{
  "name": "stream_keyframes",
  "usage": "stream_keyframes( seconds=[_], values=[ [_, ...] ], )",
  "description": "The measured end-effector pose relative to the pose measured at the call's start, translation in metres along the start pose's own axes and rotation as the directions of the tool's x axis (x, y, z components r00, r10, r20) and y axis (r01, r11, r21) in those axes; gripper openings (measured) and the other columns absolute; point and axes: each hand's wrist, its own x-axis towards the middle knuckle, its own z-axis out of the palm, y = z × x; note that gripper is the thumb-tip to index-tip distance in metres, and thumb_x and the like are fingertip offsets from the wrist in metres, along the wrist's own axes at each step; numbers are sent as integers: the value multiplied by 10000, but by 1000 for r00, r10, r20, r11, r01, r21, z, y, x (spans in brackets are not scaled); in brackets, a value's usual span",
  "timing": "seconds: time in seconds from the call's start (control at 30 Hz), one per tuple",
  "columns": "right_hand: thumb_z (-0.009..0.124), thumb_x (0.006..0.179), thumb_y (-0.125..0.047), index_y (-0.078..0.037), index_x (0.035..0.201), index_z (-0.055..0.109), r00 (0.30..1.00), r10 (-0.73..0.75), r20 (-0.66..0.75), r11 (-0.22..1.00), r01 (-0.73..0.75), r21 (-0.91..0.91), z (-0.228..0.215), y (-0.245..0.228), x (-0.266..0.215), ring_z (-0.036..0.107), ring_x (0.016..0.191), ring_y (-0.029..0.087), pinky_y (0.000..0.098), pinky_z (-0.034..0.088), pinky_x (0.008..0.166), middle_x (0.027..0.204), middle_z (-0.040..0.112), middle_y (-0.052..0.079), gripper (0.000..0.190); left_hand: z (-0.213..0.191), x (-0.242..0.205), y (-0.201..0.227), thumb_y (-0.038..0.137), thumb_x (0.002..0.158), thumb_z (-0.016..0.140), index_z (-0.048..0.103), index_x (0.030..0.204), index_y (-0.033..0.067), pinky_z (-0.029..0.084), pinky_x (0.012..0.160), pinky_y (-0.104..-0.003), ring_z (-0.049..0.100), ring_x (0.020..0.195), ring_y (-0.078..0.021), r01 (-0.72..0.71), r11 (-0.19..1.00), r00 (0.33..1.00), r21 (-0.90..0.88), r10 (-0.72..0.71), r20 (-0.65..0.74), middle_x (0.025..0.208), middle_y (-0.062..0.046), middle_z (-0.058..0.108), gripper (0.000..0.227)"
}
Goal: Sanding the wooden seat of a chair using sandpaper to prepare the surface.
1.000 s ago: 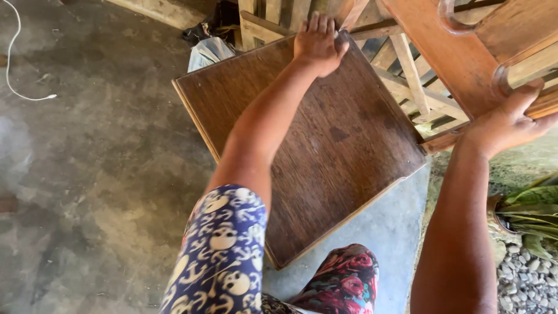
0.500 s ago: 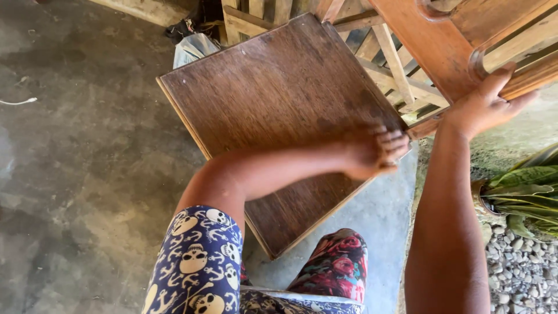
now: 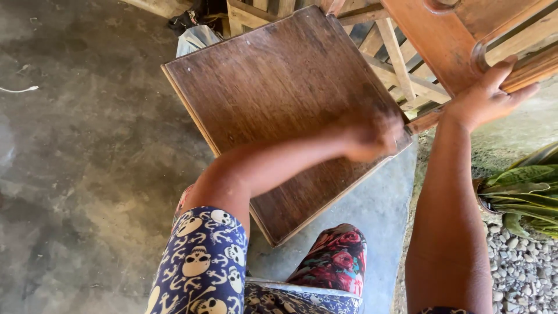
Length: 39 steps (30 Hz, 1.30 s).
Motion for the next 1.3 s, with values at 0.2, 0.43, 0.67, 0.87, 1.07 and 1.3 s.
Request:
stream_keyframes(
  seconds=[0.2,0.43,0.67,0.87,1.07,1.3],
  values=[
    [667,1128,-383,-200,1521,398,976,-215,13,973,216,-76,0,-4,-4,845,1265,300,383,805,993,1447,675,149,510,-24,2,-88,248,1003,541,583,1342,88,353,964,-394,409,1185,-284,505,863,854,15,-497,-155,1407,-151,423,377],
    [702,1142,-404,-173,1577,360,987,-162,-8,980,159,-120,-3,18,8,793,1381,350,407,820,1090,1579,545,183,599,22,-21,14,532,1107,242,212,1601,-37,177,1283,-457,231,1575,-322,-302,927,953,223,286,104,1701,-206,218,755],
    [738,1068,-478,-203,1514,417,995,-88,-46,994,84,-75,1,-4,-3,936,1211,299,377,890,956,1436,713,180,614,-20,-11,-199,169,1039,467,575,1440,151,303,1180,-559,219,1531,-436,490,774,860,400,-503,-80,1685,-236,225,415],
    [756,1043,-397,-98,1364,557,978,-196,-77,981,194,-30,11,-31,-9,940,1055,317,401,843,849,1251,793,223,482,-22,-34,-71,451,1021,530,260,1586,-16,68,1237,-653,102,1542,-486,357,925,930,-133,-365,-47,1664,-321,136,781],
    [720,1054,-394,-127,1367,572,981,-194,-19,981,194,15,7,-21,-7,962,1077,387,480,898,882,1254,790,227,437,-6,1,-196,304,1064,295,558,1325,-20,425,1100,-496,541,1249,-378,471,861,874,190,-428,-229,1348,-258,563,492],
    [667,973,-219,21,1035,646,939,-343,-8,935,342,99,11,-55,-15,922,797,356,441,837,658,934,833,263,249,9,-18,-42,419,965,260,324,1338,21,195,1012,-425,195,1217,-291,301,953,953,-27,-302,-16,1345,-174,210,550]
  ],
)
